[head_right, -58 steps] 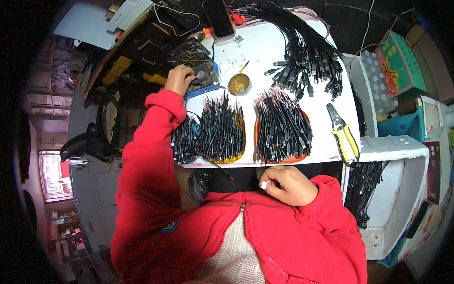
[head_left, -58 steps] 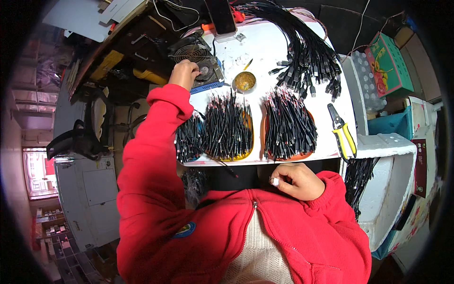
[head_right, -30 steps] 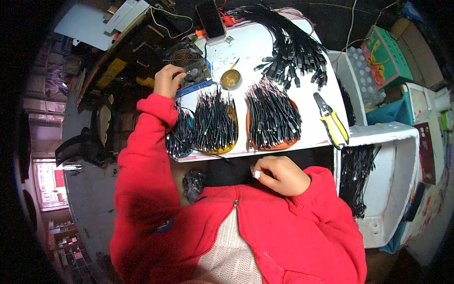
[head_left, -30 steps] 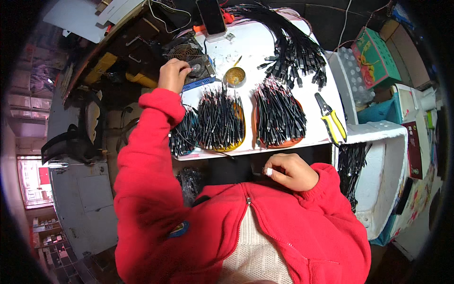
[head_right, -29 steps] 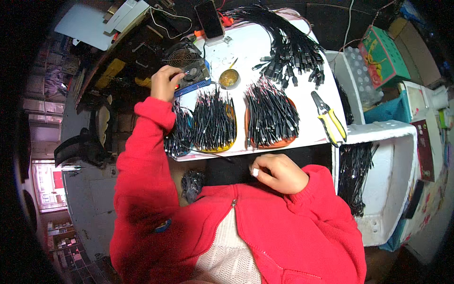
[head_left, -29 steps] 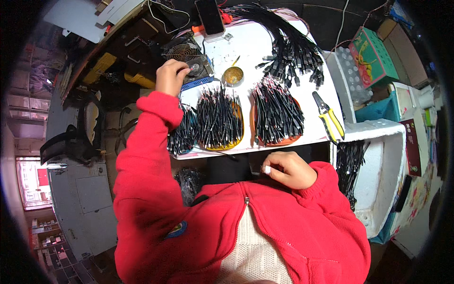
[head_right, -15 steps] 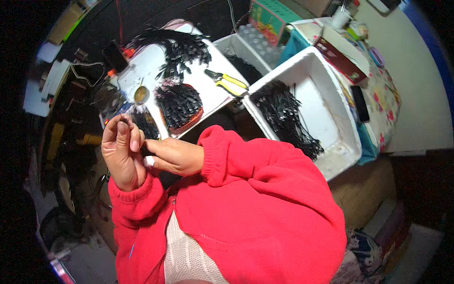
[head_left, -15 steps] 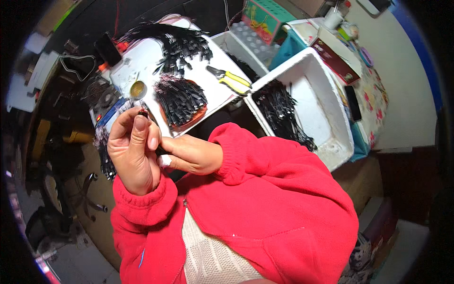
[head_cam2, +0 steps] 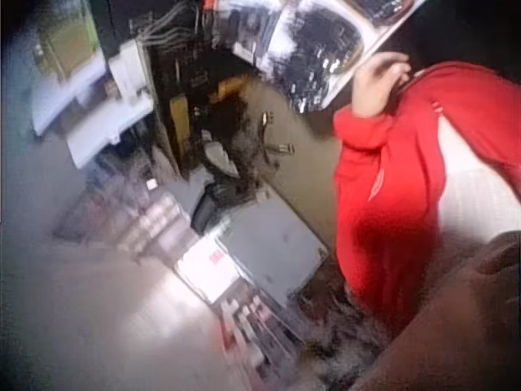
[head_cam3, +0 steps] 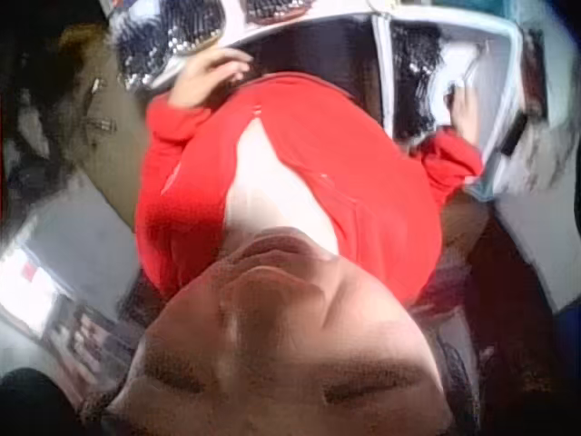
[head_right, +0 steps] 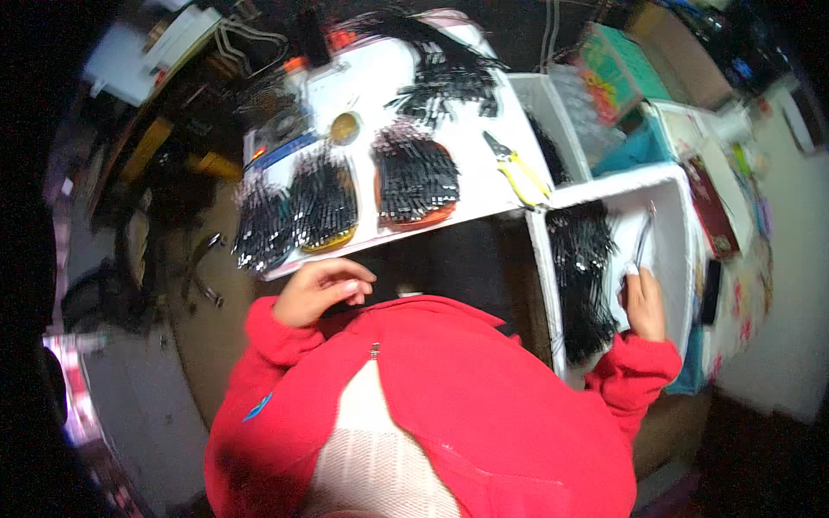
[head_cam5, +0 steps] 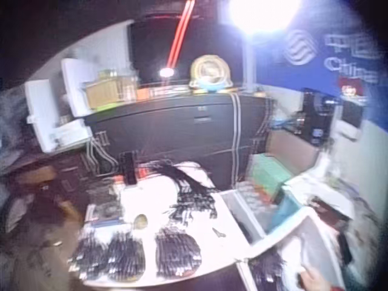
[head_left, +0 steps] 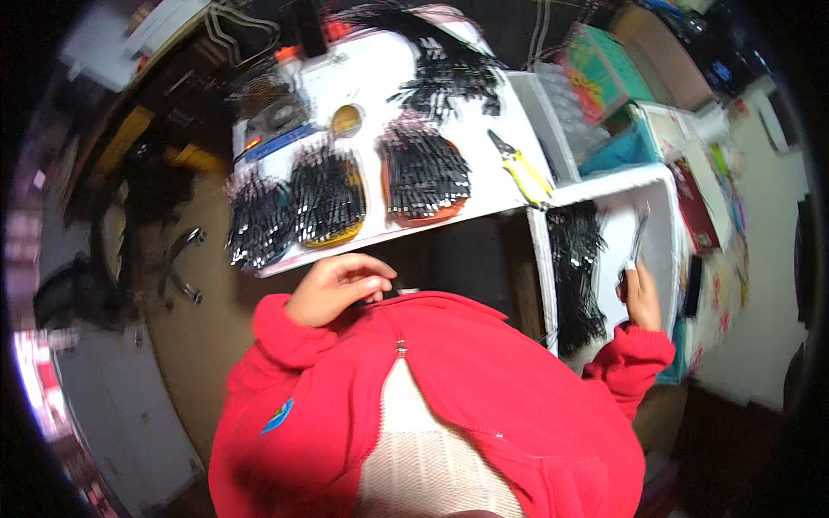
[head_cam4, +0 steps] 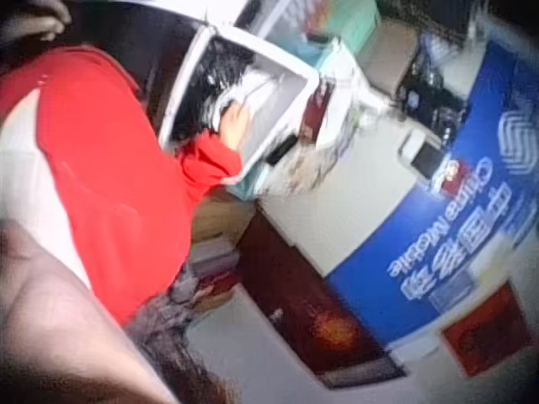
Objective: The person repeatedly picks a black cable from a pile, strips the end, and inserts a small metal connector into the stripped end. The finished cables are placed into a white tray on the table.
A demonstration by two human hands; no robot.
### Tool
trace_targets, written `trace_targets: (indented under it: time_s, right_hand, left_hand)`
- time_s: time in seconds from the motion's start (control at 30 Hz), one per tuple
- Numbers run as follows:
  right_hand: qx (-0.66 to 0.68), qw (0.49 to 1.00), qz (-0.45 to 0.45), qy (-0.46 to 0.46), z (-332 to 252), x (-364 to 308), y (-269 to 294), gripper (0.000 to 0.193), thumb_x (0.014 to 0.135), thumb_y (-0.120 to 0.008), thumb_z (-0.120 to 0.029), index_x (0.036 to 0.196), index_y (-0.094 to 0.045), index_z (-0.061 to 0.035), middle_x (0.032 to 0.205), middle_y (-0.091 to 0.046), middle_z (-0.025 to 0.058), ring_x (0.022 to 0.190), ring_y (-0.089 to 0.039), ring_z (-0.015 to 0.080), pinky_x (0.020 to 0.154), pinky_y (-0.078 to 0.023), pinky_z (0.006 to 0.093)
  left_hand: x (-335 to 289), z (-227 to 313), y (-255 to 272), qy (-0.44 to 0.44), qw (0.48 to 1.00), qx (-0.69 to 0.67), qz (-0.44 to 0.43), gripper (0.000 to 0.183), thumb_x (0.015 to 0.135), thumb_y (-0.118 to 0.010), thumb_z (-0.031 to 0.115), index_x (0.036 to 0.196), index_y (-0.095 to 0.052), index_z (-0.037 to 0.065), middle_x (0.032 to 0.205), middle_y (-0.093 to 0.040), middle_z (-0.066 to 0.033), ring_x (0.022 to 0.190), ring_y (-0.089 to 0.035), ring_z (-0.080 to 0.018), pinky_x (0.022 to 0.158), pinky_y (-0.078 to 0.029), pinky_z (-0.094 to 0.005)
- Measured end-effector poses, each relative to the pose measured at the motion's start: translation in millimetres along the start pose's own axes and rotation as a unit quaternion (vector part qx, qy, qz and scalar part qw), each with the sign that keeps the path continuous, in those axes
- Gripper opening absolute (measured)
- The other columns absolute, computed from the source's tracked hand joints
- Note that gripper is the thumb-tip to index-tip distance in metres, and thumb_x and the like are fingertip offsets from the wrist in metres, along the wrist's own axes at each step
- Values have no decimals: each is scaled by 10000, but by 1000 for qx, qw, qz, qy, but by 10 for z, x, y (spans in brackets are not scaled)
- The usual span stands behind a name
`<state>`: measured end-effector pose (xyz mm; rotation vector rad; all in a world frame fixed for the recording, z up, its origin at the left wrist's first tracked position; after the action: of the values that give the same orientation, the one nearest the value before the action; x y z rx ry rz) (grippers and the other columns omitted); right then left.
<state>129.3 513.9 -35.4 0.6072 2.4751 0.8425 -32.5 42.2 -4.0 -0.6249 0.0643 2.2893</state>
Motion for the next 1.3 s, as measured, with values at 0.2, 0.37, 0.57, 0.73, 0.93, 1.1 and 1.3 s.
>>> trace_targets:
  time_s: [0.2,0.37,0.57,0.73,0.93,1.1,1.3]
  right_hand:
    - [-320,940,-41,-110,1171,759,-859,398,928,-469,-320,887,-600,54,876,-631,289,855,-616,448,735,-476,522]
    - [-422,900,69,-85,495,722,-707,355,907,-533,-331,890,-603,17,908,-649,260,857,-612,455,751,-474,525]
    - [-306,952,30,4,-78,666,-842,328,883,-607,-303,836,-625,21,814,-656,235,783,-630,416,707,-485,464]
    - [-309,951,7,16,-131,634,-1029,332,883,-616,-309,838,-628,20,798,-656,231,775,-636,402,697,-488,449]
    - [-300,953,7,35,-257,614,-1042,331,883,-618,-303,828,-617,23,781,-647,232,758,-624,417,683,-481,453]
    - [-279,959,10,53,-295,587,-1042,310,881,-624,-278,821,-599,25,773,-637,235,751,-614,424,677,-475,455]
    - [-355,932,21,68,-702,313,-966,315,872,-635,-281,830,-610,30,752,-640,214,693,-614,381,652,-477,432]
  left_hand:
    - [-351,-117,766,-54,975,18,215,169,908,-575,61,1048,-642,-7,865,-622,-28,708,-520,-50,638,-432,-194]
    - [-601,475,1434,-169,757,421,470,83,788,-640,39,864,-643,4,730,-568,-125,631,-552,-251,594,-442,-341]
    - [-270,624,1996,-87,687,503,518,147,807,-665,133,764,-623,-1,810,-617,-179,753,-609,-369,666,-475,-448]
    - [-6,478,2262,27,653,554,516,223,795,-688,202,788,-644,-15,871,-638,-216,824,-627,-399,717,-491,-466]
    - [-86,356,2449,-4,698,460,549,186,772,-676,160,782,-675,-26,771,-673,-189,766,-664,-352,689,-516,-442]
    - [-299,287,2575,-109,784,261,552,172,803,-685,115,844,-677,-52,740,-692,-117,660,-650,-148,631,-497,-277]
    - [-616,507,2287,-261,814,33,518,74,899,-582,48,919,-607,-19,824,-647,-62,686,-567,-80,634,-445,-195]
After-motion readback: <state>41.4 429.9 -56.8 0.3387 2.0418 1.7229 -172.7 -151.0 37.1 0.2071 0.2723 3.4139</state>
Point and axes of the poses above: each hand's wrist, its own x-axis towards the middle knuckle, its own y-axis out of the back of the hand, z = x × y, the point moved 8 cm from there along x, towards the middle knuckle
